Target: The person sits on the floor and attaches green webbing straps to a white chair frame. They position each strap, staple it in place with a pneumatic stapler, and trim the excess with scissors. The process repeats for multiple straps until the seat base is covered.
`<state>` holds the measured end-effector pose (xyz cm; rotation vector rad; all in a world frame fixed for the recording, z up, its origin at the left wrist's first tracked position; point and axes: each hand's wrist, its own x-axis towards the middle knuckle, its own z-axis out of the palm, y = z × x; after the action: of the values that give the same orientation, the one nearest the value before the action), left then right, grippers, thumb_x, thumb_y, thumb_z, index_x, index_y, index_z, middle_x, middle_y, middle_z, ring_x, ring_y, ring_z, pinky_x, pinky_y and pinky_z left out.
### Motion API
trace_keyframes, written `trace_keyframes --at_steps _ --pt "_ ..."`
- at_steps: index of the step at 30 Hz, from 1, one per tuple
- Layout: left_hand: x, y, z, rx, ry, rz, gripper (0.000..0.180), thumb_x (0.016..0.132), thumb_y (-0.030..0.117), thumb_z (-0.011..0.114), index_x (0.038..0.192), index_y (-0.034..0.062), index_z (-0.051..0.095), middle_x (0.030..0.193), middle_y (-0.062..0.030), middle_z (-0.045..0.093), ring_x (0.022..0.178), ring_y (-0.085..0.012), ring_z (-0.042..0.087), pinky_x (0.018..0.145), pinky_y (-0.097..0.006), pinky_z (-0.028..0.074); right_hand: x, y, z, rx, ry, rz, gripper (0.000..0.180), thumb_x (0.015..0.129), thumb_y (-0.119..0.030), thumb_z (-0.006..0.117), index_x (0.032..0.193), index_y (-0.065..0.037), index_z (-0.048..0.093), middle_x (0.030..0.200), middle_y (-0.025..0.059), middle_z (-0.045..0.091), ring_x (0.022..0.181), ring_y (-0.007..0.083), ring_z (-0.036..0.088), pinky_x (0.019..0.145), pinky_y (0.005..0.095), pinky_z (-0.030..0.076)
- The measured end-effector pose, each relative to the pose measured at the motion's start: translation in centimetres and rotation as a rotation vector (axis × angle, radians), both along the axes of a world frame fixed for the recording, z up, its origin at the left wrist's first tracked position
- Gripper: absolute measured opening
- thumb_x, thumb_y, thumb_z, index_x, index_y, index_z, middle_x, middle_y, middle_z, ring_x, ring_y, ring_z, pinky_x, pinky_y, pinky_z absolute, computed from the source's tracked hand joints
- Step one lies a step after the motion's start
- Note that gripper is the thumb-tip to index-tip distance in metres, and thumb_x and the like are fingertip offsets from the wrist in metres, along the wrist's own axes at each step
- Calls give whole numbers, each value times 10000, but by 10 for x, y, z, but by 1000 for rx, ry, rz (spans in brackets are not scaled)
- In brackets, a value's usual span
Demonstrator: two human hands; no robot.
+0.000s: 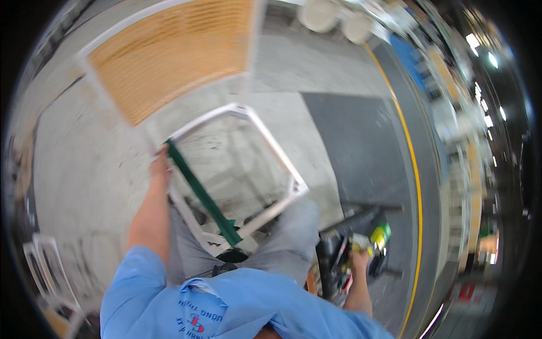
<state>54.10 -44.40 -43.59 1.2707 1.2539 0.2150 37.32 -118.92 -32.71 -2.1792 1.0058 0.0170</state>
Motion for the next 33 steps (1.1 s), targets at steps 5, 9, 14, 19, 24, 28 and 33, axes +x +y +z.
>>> trace_keyframes --at_steps 5,9,14,19,24,28,33 --pt "2 -6 -11 148 192 -83 886 692 818 724 901 -43 744 763 -170 696 608 -301 685 533 -412 540 17 52 35 -188 -123 127 654 650 67 662 1293 27 552 1151 117 653 1029 255 644 951 374 503" --pt "1 5 -23 207 226 -34 866 715 773 753 909 -70 703 752 -160 670 562 -252 640 480 -387 493 90 121 90 98 -338 386 444 793 -65 774 1214 -35 636 1014 35 660 828 166 619 730 329 519" --pt "-6 2 -20 139 274 7 927 713 722 782 1111 -106 654 1093 -280 693 1013 -391 678 852 -443 533 191 317 130 512 -80 662 361 876 -135 794 1191 -41 644 911 1 622 658 90 565 546 259 458" --pt "-7 4 -4 104 289 35 993 710 709 796 1256 -89 570 1222 -289 674 1169 -422 653 983 -466 514 235 505 79 693 152 1023 311 887 -202 812 1097 -21 670 833 8 635 616 113 551 533 282 433" --pt "-8 2 7 33 229 21 940 731 683 791 1249 -64 549 1193 -272 688 1145 -412 667 963 -473 522 253 614 19 742 197 1044 313 890 -204 807 1051 21 663 829 64 660 551 155 588 474 315 484" --pt "-7 3 11 17 224 38 916 733 643 805 1247 -76 564 1187 -286 691 1136 -421 674 963 -470 525 260 644 -10 661 232 1091 281 902 -219 789 1026 8 681 819 67 678 524 143 581 445 300 475" --pt "-9 7 8 7 225 40 889 743 637 798 1230 -61 541 1150 -272 701 1111 -422 679 942 -476 530 259 656 -24 596 241 1127 251 909 -217 781 996 1 693 819 67 694 512 130 571 433 288 465"
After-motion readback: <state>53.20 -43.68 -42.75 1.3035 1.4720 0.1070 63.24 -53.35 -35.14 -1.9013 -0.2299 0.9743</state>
